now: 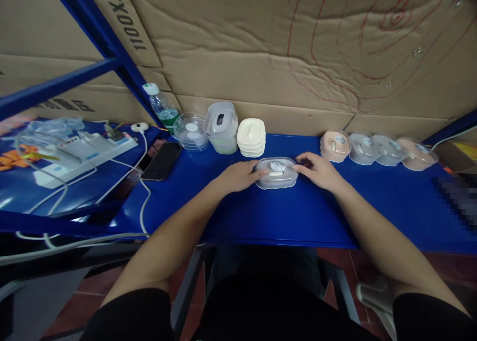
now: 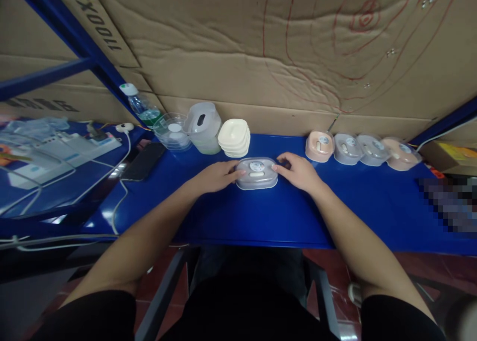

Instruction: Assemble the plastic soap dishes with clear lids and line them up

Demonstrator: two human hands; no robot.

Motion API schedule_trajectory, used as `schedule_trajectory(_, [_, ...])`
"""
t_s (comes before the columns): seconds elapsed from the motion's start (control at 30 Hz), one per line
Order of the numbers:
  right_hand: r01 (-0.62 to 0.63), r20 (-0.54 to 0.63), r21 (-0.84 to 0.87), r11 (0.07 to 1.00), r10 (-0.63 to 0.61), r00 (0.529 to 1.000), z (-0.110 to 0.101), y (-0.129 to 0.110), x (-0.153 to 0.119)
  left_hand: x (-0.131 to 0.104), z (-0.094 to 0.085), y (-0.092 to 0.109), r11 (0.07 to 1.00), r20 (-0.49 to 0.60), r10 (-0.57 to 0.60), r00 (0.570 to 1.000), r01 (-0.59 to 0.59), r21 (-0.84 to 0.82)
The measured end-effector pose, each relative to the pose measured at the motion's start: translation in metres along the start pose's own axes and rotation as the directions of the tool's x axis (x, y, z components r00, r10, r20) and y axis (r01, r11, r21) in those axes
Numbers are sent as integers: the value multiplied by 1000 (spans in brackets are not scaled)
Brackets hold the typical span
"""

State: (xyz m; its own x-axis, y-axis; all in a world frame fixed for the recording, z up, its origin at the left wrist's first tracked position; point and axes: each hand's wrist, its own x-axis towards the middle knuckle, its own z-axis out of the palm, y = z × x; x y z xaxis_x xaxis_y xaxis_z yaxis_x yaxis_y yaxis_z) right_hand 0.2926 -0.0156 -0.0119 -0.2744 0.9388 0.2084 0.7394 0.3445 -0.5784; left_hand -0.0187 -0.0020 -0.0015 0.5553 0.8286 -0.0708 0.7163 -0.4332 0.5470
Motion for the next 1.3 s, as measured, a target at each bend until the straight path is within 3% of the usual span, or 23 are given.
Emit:
schedule_trajectory(0.1, [235,2,11,972,-236,972,1,-3,-1,5,3,-5,999,-2,-20,1000,19,-37])
schedule_trajectory(0.2, [305,113,80,949,-313,943,1,-7,-2,10,5,-8,998,-17,-53,998,52,-33])
schedule_trajectory(0.37, [274,168,-52,960,-262,950,-11,4,-3,11,4,-9,994,-63,-106,992,107,16])
schedule_trajectory(0.5, [186,-5,-305,934,-197,980,-27,26,-2,8,4,-8,996,-30,-34,999,36,77])
schedule_trajectory(0.6, [151,-137,-415,897,-225,965,-34,38,0,6,5,-9,989,-19,-18,1000,20,149])
schedule_trajectory(0.83, [153,-52,-415,897,-191,980,-31,51,4,2,6,-7,977,21,21,1000,-25,211])
schedule_trajectory(1.1, [17,-261,-456,890,-152,953,-14,61,19,5,6,-10,982,33,75,997,-79,173])
schedule_trajectory(1.2, [-8,-285,-475,880,-145,948,-9,60,21,6,5,-10,988,-40,54,998,-48,144])
schedule_trajectory(1.3, [28,-273,-484,875,-182,945,-6,52,18,9,6,-12,996,-240,27,970,-5,89])
